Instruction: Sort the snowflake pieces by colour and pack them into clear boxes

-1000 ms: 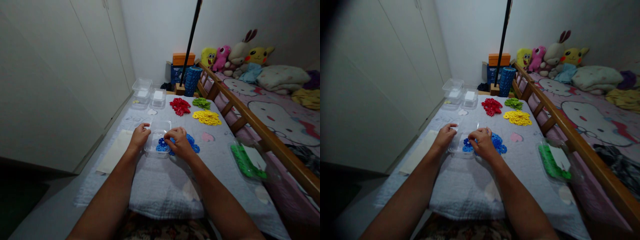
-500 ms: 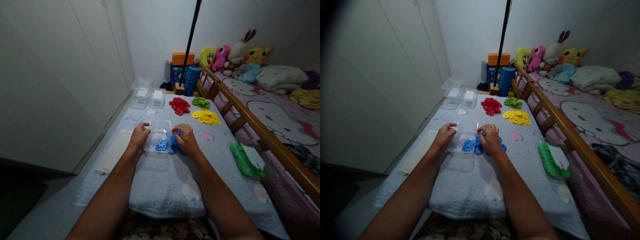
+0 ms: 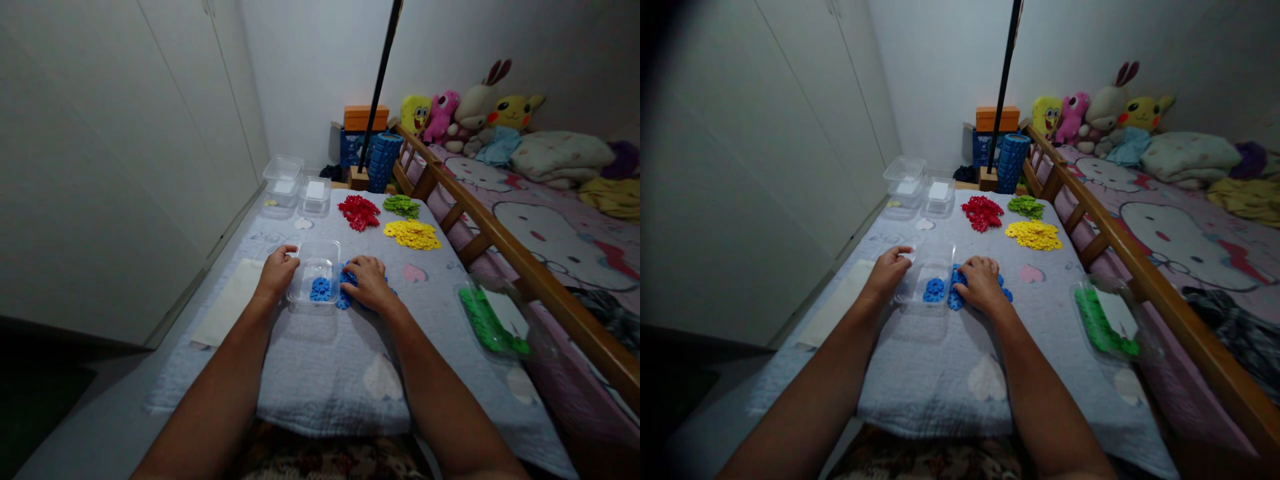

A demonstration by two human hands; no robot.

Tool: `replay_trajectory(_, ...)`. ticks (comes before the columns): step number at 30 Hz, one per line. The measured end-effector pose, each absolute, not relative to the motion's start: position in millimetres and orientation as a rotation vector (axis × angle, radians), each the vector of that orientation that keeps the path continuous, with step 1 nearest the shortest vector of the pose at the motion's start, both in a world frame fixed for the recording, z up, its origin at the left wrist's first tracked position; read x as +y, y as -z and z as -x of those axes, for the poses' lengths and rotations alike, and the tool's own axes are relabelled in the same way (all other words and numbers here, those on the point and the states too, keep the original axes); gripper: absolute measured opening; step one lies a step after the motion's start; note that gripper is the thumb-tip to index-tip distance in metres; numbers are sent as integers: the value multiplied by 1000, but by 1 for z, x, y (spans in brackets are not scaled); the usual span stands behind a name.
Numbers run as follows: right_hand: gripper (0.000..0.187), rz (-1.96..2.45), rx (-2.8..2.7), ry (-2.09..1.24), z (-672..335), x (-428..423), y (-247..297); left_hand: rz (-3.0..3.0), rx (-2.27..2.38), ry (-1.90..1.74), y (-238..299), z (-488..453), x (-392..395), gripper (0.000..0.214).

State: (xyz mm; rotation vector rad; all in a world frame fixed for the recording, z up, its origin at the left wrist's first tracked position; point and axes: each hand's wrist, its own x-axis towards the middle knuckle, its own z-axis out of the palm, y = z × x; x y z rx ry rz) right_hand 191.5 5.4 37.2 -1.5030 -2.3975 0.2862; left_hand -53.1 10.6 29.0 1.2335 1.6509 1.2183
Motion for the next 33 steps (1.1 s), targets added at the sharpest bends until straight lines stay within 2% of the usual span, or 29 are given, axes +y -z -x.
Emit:
replay_trajectory(5, 16, 1550, -2327, -331, -192, 8, -37, -1248, 1671, -1195, -30, 53, 10, 48)
replay_trajectory(12, 7, 1551, -2125, -496, -193, 11, -36, -1235, 1665, -1213, -33, 52, 9, 49)
replay_trajectory(23, 4, 1400, -1792, -628, -196, 15, -40, -1242, 1650, -1221, -30, 53, 10, 47)
replay_trajectory(27, 12, 1228, -1612, -716, -195, 9, -55, -1255, 1651, -1219, -30, 53, 10, 46)
replay_trajectory(33, 5, 1131, -1869, -619, -176, -3, -60, -1256, 1631, -1227, -32, 50, 8, 45)
